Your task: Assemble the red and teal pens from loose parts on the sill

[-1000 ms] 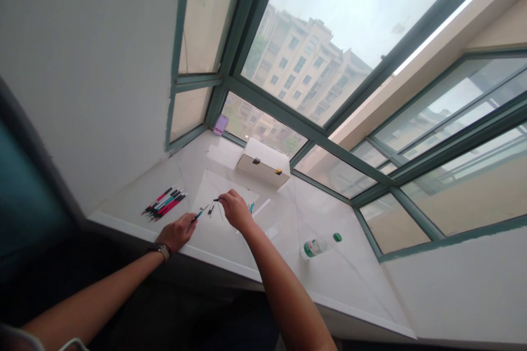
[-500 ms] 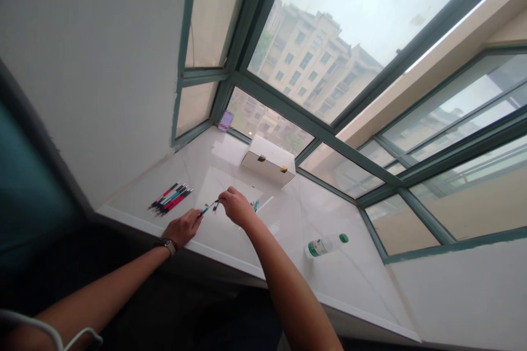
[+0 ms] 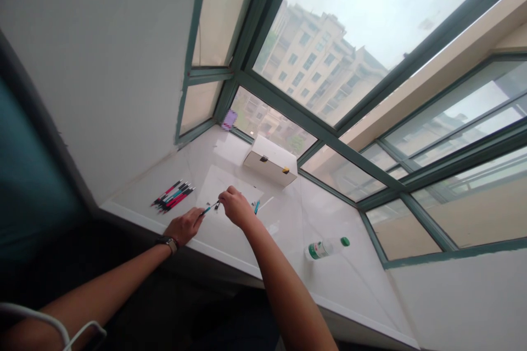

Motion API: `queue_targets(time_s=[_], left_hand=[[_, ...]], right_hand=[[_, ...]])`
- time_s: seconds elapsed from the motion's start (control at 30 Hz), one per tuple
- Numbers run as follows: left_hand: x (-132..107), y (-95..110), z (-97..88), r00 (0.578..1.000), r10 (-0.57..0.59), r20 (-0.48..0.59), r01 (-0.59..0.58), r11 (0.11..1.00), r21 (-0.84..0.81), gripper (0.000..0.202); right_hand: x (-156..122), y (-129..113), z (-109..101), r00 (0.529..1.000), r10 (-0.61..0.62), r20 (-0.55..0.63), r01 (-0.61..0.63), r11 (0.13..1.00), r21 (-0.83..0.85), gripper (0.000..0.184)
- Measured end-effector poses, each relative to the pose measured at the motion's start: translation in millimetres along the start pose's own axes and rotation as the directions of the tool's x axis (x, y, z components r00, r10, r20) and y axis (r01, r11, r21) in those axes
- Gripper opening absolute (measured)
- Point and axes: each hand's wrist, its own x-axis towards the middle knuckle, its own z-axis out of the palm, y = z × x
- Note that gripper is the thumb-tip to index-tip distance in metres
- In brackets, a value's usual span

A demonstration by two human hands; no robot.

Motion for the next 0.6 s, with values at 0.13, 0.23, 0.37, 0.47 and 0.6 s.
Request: queue_targets(time_s=[0.13, 0.23, 0.37, 0.47, 0.6], left_hand=[[-0.4, -0.8, 1.0, 1.000, 0.029, -0.001, -0.029, 1.000, 0.007, 0.035], [-0.8, -1.5, 1.8, 0.999, 0.047, -0.007, -0.047, 0.999, 0.008, 0.036], [-0.8, -1.0, 0.7, 0.999, 0.049, 0.001, -0.049, 0.999, 0.012, 0.036], [-0.7, 0.1, -1.7, 0.999, 0.050, 0.014, -0.050, 0.999, 0.018, 0.037], [-0.8, 0.2, -3.2, 0.999, 0.044, 0.018, -0.044, 0.999, 0.011, 0.037]], right_hand=[[3.7, -0.6, 7.2, 1.000, -0.001, 0.028, 0.001, 1.000, -0.025, 0.017], [5.4, -0.9, 14.1, 0.997, -0.024, 0.072, 0.028, 0.998, -0.055, 0.015], [6.0, -1.4, 23.9, 0.996, -0.019, 0.085, 0.023, 0.998, -0.050, 0.015], [6.9, -1.9, 30.2, 0.998, 0.003, 0.069, -0.001, 0.999, -0.037, 0.013], [9.7, -2.9, 35.2, 0.999, 0.008, 0.035, -0.007, 1.000, -0.009, 0.011]])
